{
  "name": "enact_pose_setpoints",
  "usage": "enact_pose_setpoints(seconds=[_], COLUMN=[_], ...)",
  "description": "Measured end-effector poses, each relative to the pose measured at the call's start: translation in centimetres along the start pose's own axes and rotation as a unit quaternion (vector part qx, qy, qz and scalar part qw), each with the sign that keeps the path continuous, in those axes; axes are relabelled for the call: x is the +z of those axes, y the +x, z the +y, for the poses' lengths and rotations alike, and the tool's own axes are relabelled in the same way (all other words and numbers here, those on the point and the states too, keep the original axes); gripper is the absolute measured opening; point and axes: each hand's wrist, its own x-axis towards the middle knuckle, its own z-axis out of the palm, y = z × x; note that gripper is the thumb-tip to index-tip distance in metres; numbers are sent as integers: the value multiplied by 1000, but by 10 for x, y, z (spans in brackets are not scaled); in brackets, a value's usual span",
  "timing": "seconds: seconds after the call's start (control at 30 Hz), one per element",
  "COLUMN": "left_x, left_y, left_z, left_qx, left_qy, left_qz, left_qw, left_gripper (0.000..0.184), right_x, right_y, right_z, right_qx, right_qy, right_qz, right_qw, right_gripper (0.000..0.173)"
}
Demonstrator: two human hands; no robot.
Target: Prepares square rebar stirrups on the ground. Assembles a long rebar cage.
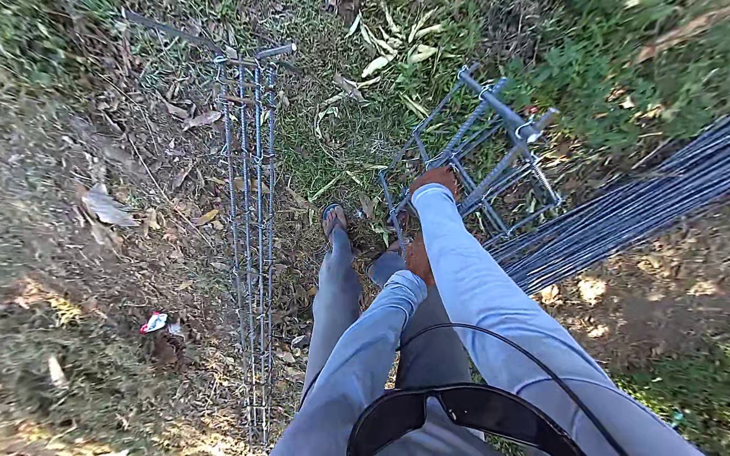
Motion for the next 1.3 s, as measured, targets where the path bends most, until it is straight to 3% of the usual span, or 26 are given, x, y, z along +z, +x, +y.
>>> enact_pose_setpoints(seconds=[0.07, 0.1, 0.17, 0.2, 0.23, 0.3, 0.33, 0.4, 0.47, 0.63, 0.73, 0.97, 1.3], left_x=[20, 22, 4, -8, -12, 5, 11, 7, -5, -29, -47, -93, -112], left_y=[17, 24, 19, 15, 18, 41, 53, 59, 55, 54, 58, 33, 62], left_z=[-10, -16, -10, 1, -2, -36, -48, -58, -57, -60, -59, -38, -54], left_qx=[-68, -63, -83, -99, -65, 55, 74, 84, 69, 67, 82, 68, 52], left_qy=[-60, -90, -58, -21, 0, 7, 12, 6, 18, 44, 112, 120, 173], left_qz=[10, 18, -28, -53, -33, 59, 82, 95, 95, 155, 181, 174, 187], left_qw=[996, 994, 994, 993, 997, 997, 994, 992, 993, 985, 974, 975, 966], left_gripper=[44, 45, 49, 49, 47, 39, 39, 42, 42, 54, 56, 60, 62], right_x=[-3, -8, -20, -26, -32, -44, -47, -47, -40, -21, -6, 26, 17], right_y=[-28, -47, -92, -112, -125, -135, -129, -106, -83, -76, -85, -99, -107], right_z=[0, 1, 15, 30, 46, 79, 92, 106, 108, 87, 73, 57, 81], right_qx=[-98, -173, -324, -367, -377, -305, -250, -157, -126, -196, -200, -217, -211], right_qy=[3, 14, 63, 112, 171, 275, 319, 398, 440, 389, 377, 310, 229], right_qz=[22, 41, 107, 151, 192, 232, 226, 167, 73, -49, -67, -112, -179], right_qw=[995, 984, 938, 911, 890, 882, 886, 888, 886, 899, 902, 919, 933], right_gripper=[71, 68, 52, 43, 36, 32, 34, 39, 46, 47, 45, 40, 40])
